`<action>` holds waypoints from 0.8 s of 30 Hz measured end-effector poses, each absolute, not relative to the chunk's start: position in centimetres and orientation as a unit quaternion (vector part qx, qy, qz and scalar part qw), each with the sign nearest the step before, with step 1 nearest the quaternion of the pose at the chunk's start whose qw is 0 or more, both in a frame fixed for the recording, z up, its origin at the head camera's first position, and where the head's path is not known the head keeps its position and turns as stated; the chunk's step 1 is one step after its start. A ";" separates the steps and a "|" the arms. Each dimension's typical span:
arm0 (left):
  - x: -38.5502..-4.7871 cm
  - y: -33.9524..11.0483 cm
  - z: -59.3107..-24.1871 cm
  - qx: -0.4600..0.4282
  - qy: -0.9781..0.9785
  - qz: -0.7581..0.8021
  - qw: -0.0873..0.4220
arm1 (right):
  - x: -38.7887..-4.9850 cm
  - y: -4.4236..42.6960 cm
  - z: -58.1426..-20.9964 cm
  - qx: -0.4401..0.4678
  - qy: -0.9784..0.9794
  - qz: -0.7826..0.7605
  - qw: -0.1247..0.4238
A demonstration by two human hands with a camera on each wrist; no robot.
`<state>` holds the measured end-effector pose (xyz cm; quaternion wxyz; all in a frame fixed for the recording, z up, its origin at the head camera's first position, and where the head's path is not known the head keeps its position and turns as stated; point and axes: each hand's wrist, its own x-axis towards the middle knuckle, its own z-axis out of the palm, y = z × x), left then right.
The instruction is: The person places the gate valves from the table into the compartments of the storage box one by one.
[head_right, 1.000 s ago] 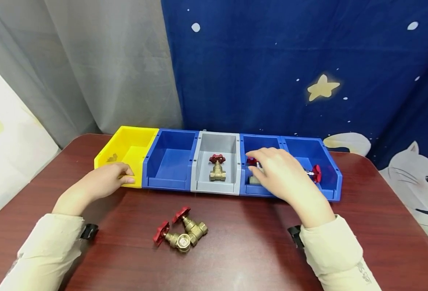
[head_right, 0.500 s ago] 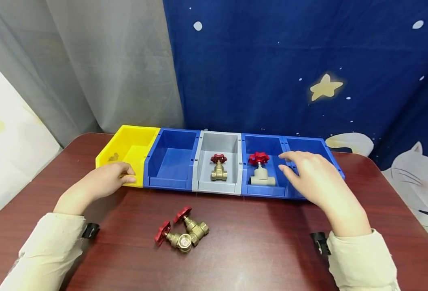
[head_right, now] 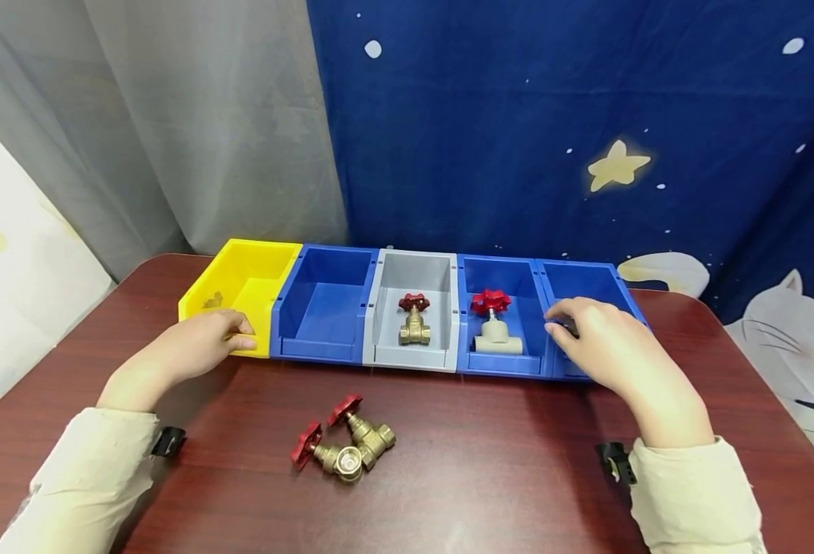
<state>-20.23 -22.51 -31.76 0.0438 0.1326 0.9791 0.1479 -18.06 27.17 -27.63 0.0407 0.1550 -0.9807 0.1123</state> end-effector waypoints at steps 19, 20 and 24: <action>-20.1 -22.4 -31.6 0.137 0.979 0.146 0.043 | -18.3 30.2 -27.9 0.111 -0.986 0.121 -0.004; -20.1 -22.4 -31.5 0.136 0.979 0.146 0.043 | -18.4 30.3 -28.1 0.110 -0.986 0.122 -0.010; -20.1 -22.3 -31.5 0.132 0.979 0.147 0.046 | -18.7 30.8 -28.7 0.116 -0.985 0.127 -0.026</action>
